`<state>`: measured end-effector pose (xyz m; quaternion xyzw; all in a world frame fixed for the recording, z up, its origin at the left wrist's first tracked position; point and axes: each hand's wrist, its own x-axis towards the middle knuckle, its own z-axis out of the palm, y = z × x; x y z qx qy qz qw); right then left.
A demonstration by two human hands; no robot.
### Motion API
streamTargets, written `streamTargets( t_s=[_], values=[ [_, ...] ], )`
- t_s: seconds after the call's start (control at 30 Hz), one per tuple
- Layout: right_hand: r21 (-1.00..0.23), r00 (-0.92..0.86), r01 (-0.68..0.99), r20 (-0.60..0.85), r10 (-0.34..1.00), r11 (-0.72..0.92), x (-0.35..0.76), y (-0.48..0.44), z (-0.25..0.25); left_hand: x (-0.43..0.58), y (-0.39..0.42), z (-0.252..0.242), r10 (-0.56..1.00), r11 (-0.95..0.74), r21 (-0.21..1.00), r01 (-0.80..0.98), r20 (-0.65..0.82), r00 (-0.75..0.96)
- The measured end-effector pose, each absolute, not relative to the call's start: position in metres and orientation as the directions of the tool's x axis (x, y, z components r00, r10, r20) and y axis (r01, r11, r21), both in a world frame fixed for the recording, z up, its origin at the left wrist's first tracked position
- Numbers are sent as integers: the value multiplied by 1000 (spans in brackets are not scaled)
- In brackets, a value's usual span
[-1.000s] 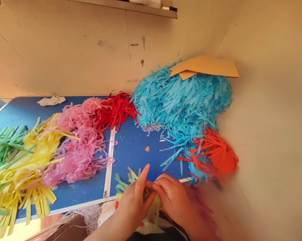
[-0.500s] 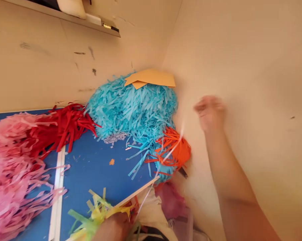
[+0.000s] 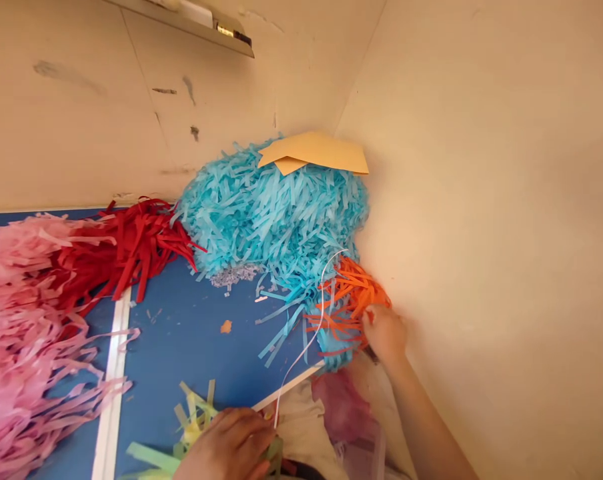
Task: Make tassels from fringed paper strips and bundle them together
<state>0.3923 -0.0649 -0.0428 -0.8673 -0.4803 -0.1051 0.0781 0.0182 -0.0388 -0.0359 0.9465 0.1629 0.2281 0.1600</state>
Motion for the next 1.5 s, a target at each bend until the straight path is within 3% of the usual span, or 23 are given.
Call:
streamTargets(
  t_s=[0.2,0.4,0.47,0.53,0.6,0.7,0.77,0.87,1.0,1.1,1.2,1.37,1.5],
  values=[
    [-122,571,817,306,762,-563,450,-69,21,14,-27,-24,484,-833,486,265,406,775],
    [-134,479,872,427,767,-470,448,-46,98,13,-8,-13,520,-825,485,291,448,728],
    [-59,330,936,497,803,-347,429,-27,125,24,4,3,560,-804,511,305,476,678],
    [90,103,982,489,866,-168,396,-3,149,44,19,27,610,-775,557,299,533,586],
    [230,-148,972,435,888,49,351,20,167,72,38,53,675,-737,595,320,633,379],
    [323,-473,874,392,789,363,277,42,185,107,69,78,715,-699,677,230,650,259],
    [291,-602,798,429,673,527,237,48,191,110,88,75,774,-633,745,210,612,165],
    [131,-641,686,574,510,715,199,49,183,69,103,48,811,-542,748,383,585,4],
    [-54,-510,582,753,416,811,171,50,128,-52,86,7,759,-408,686,603,621,-193],
    [-165,-407,536,809,424,828,149,49,67,-133,41,-2,634,-218,460,861,737,-234],
    [-285,-332,503,808,486,816,125,45,13,-157,-13,5,762,-5,291,957,620,-185],
    [-356,-380,490,735,562,796,103,43,-18,-103,-39,5,818,-363,181,914,531,220],
    [-360,-379,557,691,615,748,104,43,-3,-79,10,-9,851,-393,243,887,461,251]
  ],
)
